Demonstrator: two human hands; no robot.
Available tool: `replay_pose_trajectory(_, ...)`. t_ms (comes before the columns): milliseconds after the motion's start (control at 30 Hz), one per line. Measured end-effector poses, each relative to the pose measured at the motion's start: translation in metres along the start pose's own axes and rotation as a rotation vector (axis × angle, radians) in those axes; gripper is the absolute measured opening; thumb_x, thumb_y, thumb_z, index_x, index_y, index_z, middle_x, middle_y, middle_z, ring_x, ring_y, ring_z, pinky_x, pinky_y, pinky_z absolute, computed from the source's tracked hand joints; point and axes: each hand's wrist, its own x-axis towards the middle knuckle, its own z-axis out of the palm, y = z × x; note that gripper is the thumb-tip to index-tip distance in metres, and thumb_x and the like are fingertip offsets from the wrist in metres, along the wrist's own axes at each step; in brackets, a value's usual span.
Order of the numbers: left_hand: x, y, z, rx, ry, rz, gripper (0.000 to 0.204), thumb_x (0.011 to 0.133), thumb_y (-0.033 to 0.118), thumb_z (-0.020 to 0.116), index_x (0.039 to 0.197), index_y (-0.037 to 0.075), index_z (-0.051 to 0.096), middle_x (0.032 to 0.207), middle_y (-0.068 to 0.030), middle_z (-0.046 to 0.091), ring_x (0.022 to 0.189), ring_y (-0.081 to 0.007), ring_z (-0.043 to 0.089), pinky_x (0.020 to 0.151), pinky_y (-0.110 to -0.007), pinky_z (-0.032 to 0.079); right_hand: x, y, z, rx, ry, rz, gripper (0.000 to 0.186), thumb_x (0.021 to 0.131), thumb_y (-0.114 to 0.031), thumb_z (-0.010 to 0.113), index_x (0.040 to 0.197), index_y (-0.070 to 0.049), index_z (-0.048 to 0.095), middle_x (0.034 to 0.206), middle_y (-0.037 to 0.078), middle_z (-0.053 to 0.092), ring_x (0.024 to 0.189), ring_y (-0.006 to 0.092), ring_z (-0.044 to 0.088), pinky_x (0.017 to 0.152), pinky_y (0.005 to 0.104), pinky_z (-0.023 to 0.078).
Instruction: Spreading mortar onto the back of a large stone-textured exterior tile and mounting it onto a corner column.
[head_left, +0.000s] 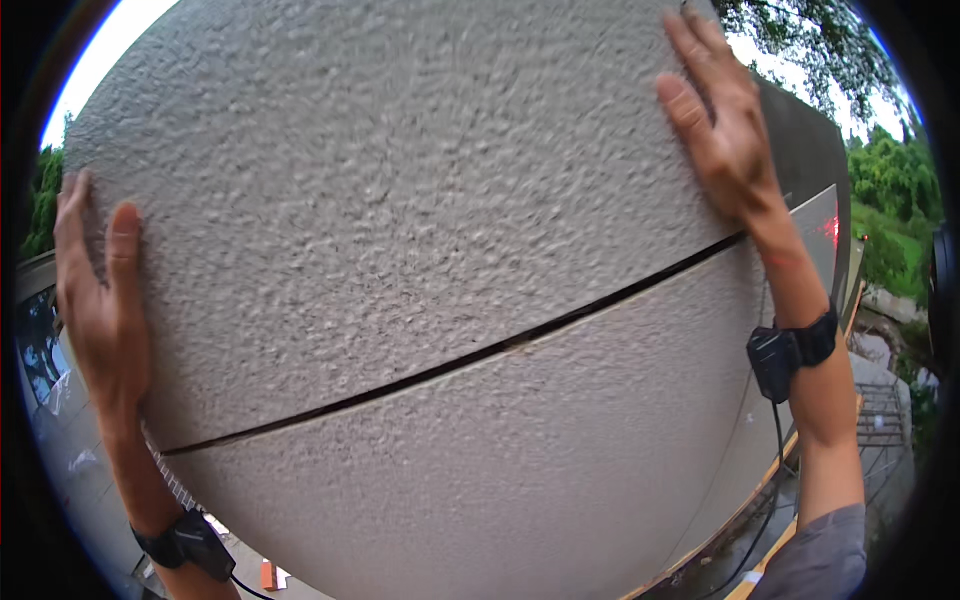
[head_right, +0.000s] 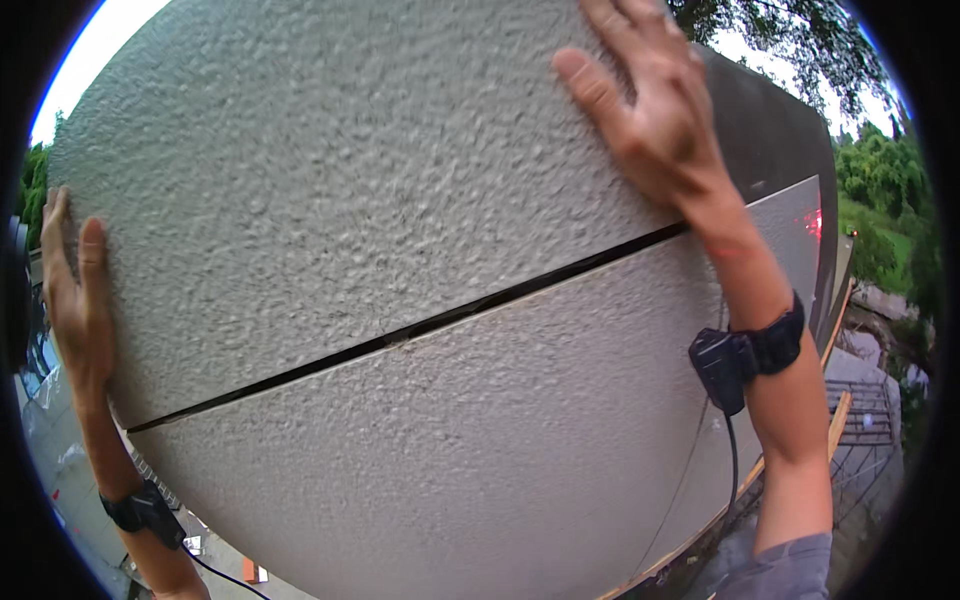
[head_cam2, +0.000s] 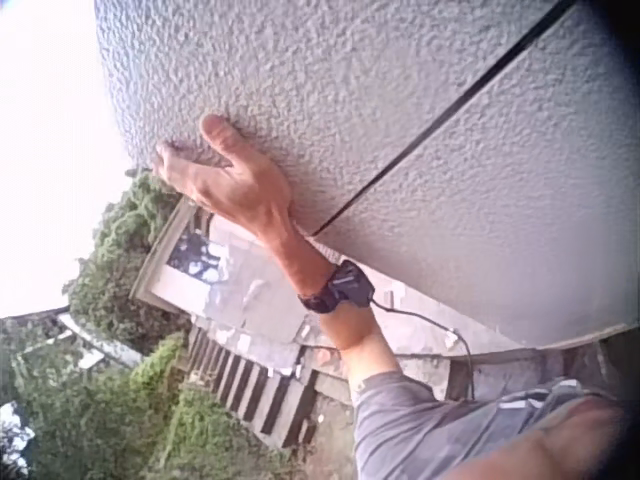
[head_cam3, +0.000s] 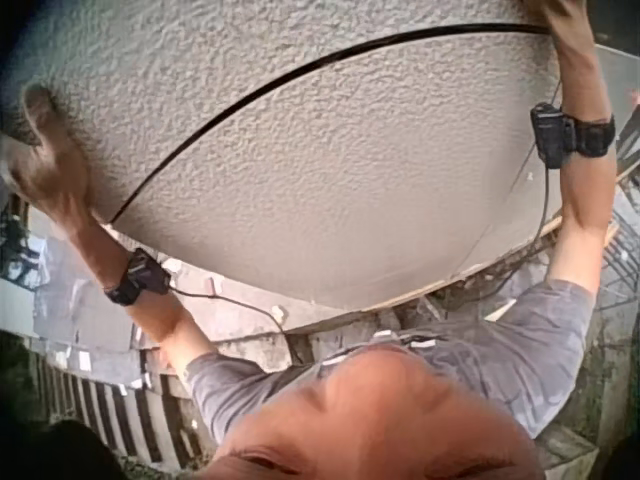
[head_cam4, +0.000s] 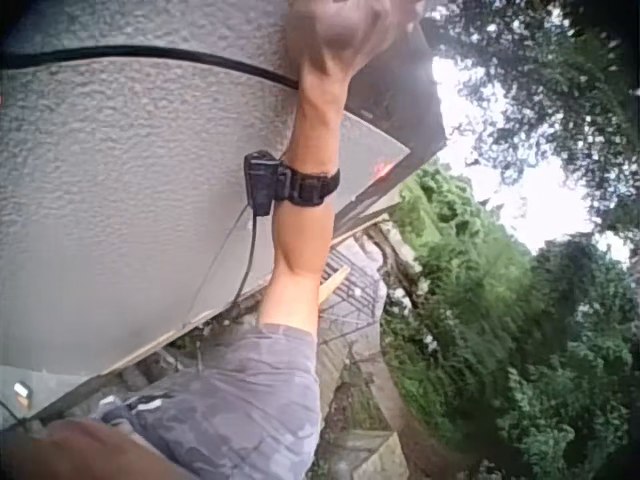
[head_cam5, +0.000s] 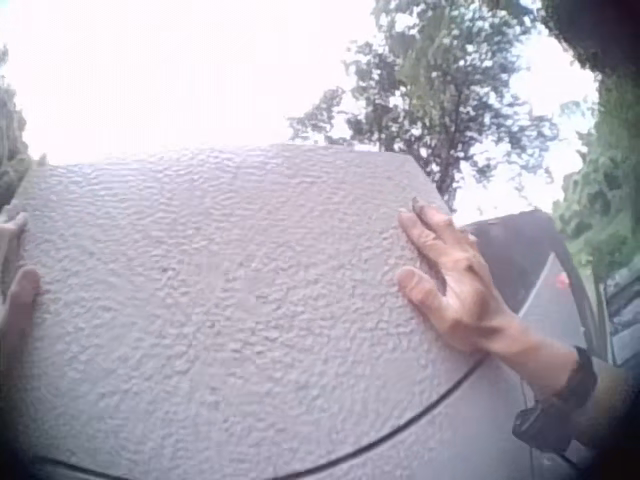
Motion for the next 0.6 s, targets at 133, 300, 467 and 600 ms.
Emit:
replay_pose_trajectory(133, -0.009, 0.002, 0.005, 0.101, -0.065, 0.055, 0.080, 0.103, 0.061, 0.045, 0.157, 0.002, 0.037, 0.166, -0.0234, 0.028, 0.156, -0.0395, 0.022, 0.126, -0.053, 0.021, -0.023, -0.005, 0.001, -0.102, -0.099, 0.119, 0.080, 0.099, -0.069, 0.044, 0.156, -0.013, 0.046, 0.162, 0.023, 0.037, 0.152, 0.0440, 0.026, 0.124, 0.0594, 0.018)
replay_pose_trajectory(300, -0.006, 0.012, 0.011, 0.057, -0.080, 0.061, 0.083, 0.102, 0.060, 0.049, 0.154, -0.003, 0.039, 0.163, -0.0260, 0.032, 0.155, -0.0400, 0.023, 0.127, -0.052, 0.019, -0.025, -0.004, -0.004, -0.133, -0.130, 0.156, 0.079, 0.098, -0.069, 0.045, 0.157, -0.015, 0.046, 0.162, 0.023, 0.037, 0.153, 0.0431, 0.027, 0.124, 0.0588, 0.016)
replay_pose_trajectory(467, -0.008, -0.011, -0.005, -0.048, -0.123, -0.110, 0.083, 0.100, 0.053, 0.057, 0.152, -0.008, 0.038, 0.162, -0.0275, 0.033, 0.155, -0.0396, 0.024, 0.127, -0.048, 0.021, -0.013, -0.020, 0.003, -0.115, -0.193, 0.157, 0.075, 0.099, -0.063, 0.048, 0.156, -0.015, 0.047, 0.162, 0.023, 0.037, 0.153, 0.0429, 0.027, 0.124, 0.0580, 0.016)
replay_pose_trajectory(600, -0.013, -0.049, -0.005, -0.483, -0.219, -0.559, 0.106, 0.091, 0.062, 0.069, 0.156, -0.010, 0.026, 0.162, -0.0334, 0.028, 0.153, -0.0451, 0.025, 0.124, -0.049, 0.026, -0.010, -0.017, -0.011, -0.182, -0.203, 0.164, 0.074, 0.100, -0.061, 0.048, 0.157, -0.014, 0.045, 0.165, 0.022, 0.033, 0.154, 0.0416, 0.024, 0.125, 0.0541, 0.016)
